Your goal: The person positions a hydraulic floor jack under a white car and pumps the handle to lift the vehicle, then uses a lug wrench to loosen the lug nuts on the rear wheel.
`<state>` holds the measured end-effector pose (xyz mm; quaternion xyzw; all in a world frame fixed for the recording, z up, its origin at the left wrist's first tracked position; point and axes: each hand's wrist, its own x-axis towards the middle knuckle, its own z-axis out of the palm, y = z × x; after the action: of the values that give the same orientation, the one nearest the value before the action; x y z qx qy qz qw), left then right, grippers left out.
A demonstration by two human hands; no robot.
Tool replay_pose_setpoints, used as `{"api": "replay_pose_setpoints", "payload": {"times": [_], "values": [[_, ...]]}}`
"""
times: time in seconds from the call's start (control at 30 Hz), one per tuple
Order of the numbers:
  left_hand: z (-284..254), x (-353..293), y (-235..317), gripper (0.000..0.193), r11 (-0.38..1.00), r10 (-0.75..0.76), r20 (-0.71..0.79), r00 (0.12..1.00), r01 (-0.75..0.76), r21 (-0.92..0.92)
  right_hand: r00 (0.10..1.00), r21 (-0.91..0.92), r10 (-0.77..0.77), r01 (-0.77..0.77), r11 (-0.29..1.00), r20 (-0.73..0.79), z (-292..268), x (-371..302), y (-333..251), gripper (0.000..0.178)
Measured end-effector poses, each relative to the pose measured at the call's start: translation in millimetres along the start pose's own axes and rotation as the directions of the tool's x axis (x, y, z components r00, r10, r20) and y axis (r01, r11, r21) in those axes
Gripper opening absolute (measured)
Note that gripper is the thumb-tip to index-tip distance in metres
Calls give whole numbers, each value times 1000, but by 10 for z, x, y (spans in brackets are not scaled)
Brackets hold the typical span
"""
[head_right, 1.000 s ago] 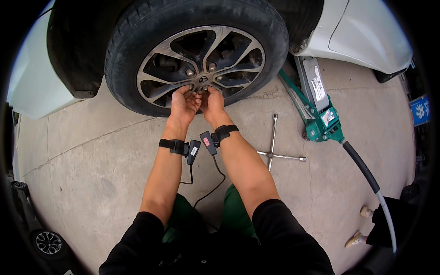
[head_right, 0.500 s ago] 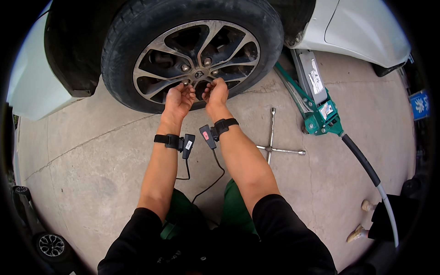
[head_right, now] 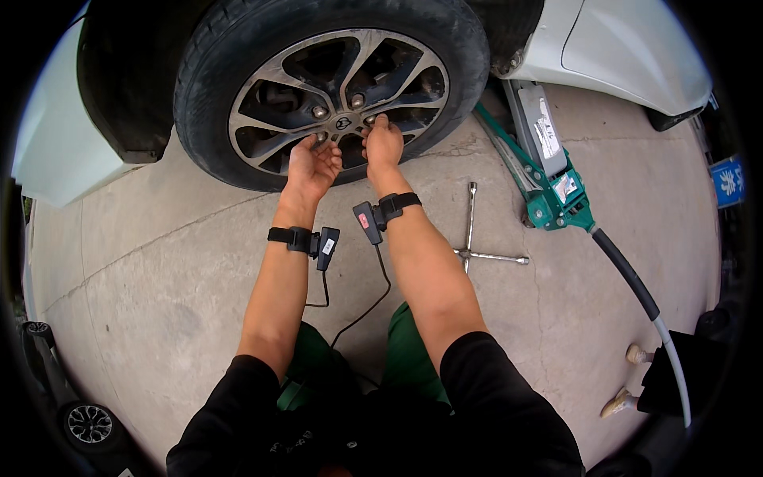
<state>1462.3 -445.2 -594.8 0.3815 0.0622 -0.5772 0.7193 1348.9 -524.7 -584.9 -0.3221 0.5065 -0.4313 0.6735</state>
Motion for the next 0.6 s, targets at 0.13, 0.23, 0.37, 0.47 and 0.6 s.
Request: {"api": "replay_pose_setpoints", "payload": {"times": [0.13,0.23,0.37,0.47,0.6], "values": [[-140,128,-21,26,999,46,-52,998,-47,-19,997,42,-79,79,996,-13,31,25,38,19],[-135,110,-19,27,998,0,-70,998,-4,-57,1000,82,-13,14,997,-16,9,49,27,20],[-74,111,-37,28,1000,16,-29,999,-15,14,999,7,-1,0,1000,50,-21,79,66,24],[-101,107,-53,28,1000,4,-8,1000,-4,-12,1000,60,0,-1,998,23,9,36,40,25],[-85,74,-39,26,1000,17,-58,998,-16,13,996,34,80,-81,996,40,-20,17,-2,22]]}}
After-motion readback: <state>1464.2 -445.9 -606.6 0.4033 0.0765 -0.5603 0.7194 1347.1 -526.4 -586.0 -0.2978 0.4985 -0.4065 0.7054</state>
